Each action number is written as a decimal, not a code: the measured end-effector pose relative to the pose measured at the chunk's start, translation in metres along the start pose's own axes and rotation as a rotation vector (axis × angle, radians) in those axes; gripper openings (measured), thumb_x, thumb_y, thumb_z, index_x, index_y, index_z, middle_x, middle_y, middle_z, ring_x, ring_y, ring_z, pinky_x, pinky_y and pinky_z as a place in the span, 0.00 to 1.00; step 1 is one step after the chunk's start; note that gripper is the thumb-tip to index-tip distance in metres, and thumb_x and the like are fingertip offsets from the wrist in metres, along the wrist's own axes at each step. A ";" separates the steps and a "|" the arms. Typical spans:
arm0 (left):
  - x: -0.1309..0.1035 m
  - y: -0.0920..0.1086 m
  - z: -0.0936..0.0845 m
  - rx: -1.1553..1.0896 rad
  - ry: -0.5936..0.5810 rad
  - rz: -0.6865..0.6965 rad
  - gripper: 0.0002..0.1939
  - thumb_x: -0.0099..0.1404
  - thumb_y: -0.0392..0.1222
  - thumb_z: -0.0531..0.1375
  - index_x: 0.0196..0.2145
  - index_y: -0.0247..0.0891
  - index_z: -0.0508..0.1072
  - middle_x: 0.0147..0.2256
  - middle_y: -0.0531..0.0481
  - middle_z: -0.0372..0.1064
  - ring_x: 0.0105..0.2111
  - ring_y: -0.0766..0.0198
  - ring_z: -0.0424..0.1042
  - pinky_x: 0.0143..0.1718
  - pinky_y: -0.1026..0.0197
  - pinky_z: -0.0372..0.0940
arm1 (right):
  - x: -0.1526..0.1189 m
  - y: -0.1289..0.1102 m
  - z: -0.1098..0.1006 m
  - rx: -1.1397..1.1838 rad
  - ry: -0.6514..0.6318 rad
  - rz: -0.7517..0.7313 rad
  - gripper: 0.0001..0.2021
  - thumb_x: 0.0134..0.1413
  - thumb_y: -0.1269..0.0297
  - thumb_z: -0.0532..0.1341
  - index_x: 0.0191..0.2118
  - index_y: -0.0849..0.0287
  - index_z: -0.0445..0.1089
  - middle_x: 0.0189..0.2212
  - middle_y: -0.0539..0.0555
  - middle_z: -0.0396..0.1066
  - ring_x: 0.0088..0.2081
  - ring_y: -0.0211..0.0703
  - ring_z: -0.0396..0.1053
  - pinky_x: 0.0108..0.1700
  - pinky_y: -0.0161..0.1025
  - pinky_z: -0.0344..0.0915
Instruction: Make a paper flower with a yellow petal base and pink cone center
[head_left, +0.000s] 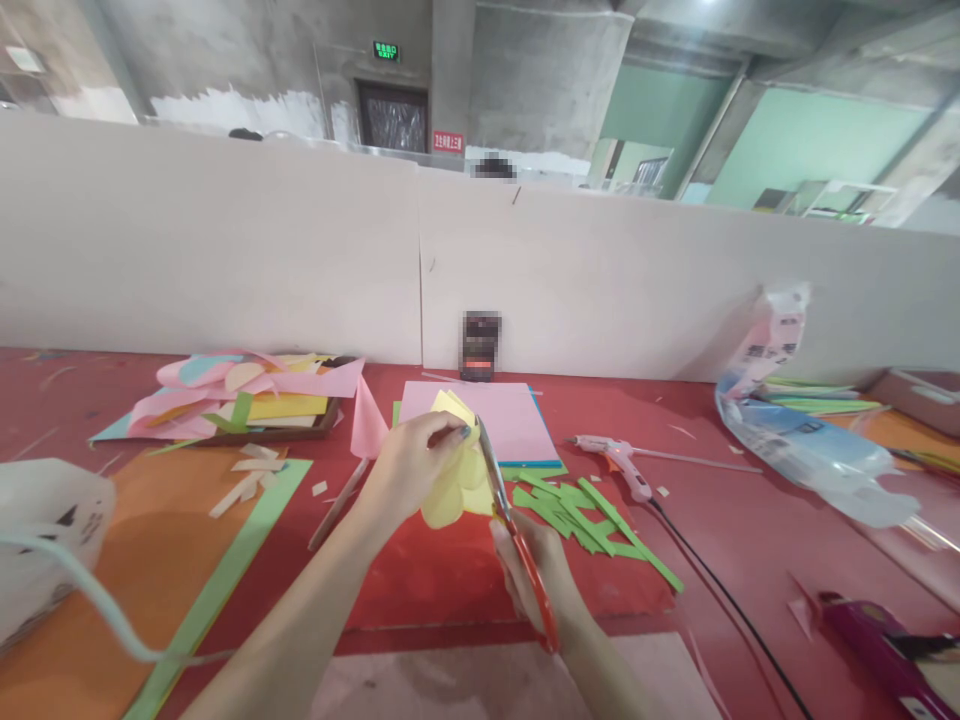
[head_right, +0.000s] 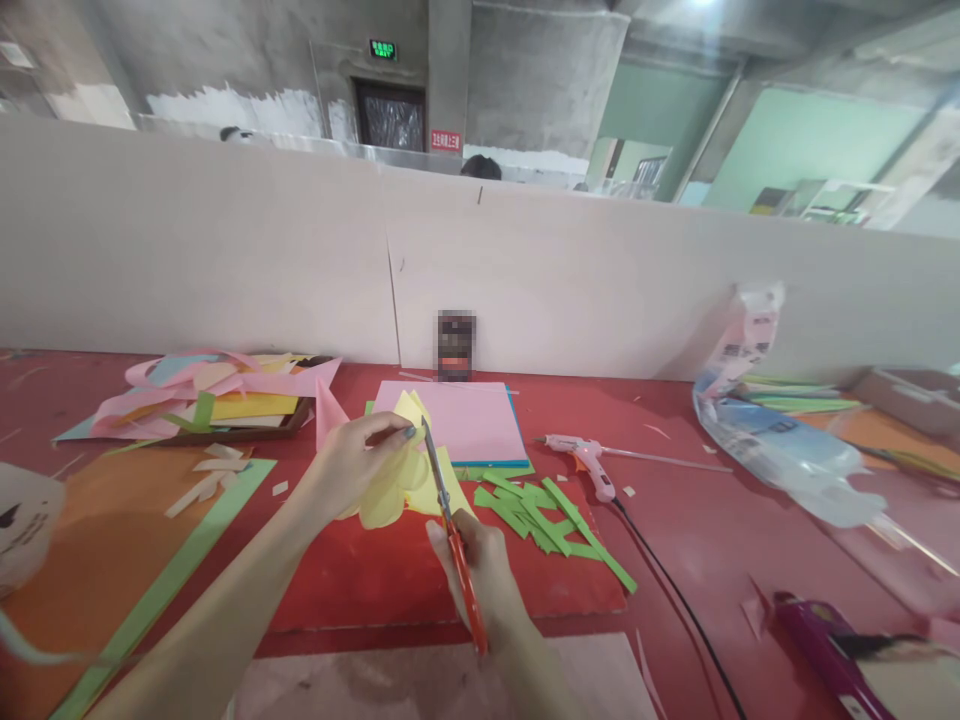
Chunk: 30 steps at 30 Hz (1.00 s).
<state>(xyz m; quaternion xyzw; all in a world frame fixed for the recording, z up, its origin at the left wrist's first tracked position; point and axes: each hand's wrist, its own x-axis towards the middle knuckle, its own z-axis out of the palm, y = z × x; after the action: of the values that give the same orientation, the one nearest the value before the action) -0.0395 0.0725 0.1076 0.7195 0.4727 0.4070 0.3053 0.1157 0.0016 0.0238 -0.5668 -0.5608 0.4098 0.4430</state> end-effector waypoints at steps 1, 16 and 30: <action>0.000 0.000 -0.002 0.011 -0.002 -0.006 0.11 0.59 0.44 0.51 0.30 0.40 0.72 0.31 0.51 0.71 0.32 0.63 0.68 0.32 0.64 0.60 | 0.000 0.000 0.000 -0.011 -0.008 -0.005 0.21 0.46 0.43 0.54 0.21 0.58 0.56 0.11 0.42 0.46 0.14 0.29 0.45 0.14 0.30 0.41; 0.002 -0.004 -0.015 0.084 -0.024 -0.010 0.10 0.57 0.43 0.52 0.29 0.42 0.72 0.28 0.53 0.72 0.29 0.63 0.68 0.31 0.63 0.60 | 0.000 0.003 0.000 -0.120 -0.045 -0.061 0.20 0.47 0.46 0.55 0.20 0.57 0.54 0.11 0.43 0.46 0.14 0.29 0.44 0.15 0.30 0.40; 0.001 -0.001 -0.015 0.051 0.040 -0.040 0.10 0.58 0.46 0.52 0.30 0.42 0.71 0.30 0.53 0.71 0.32 0.63 0.69 0.33 0.63 0.60 | 0.013 -0.003 -0.040 -0.366 0.492 -0.009 0.15 0.47 0.52 0.56 0.23 0.58 0.58 0.17 0.46 0.56 0.21 0.35 0.53 0.23 0.32 0.51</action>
<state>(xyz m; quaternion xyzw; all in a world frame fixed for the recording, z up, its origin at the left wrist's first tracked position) -0.0526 0.0749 0.1145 0.7091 0.5033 0.4028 0.2856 0.1537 0.0131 0.0383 -0.7170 -0.5037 0.1503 0.4578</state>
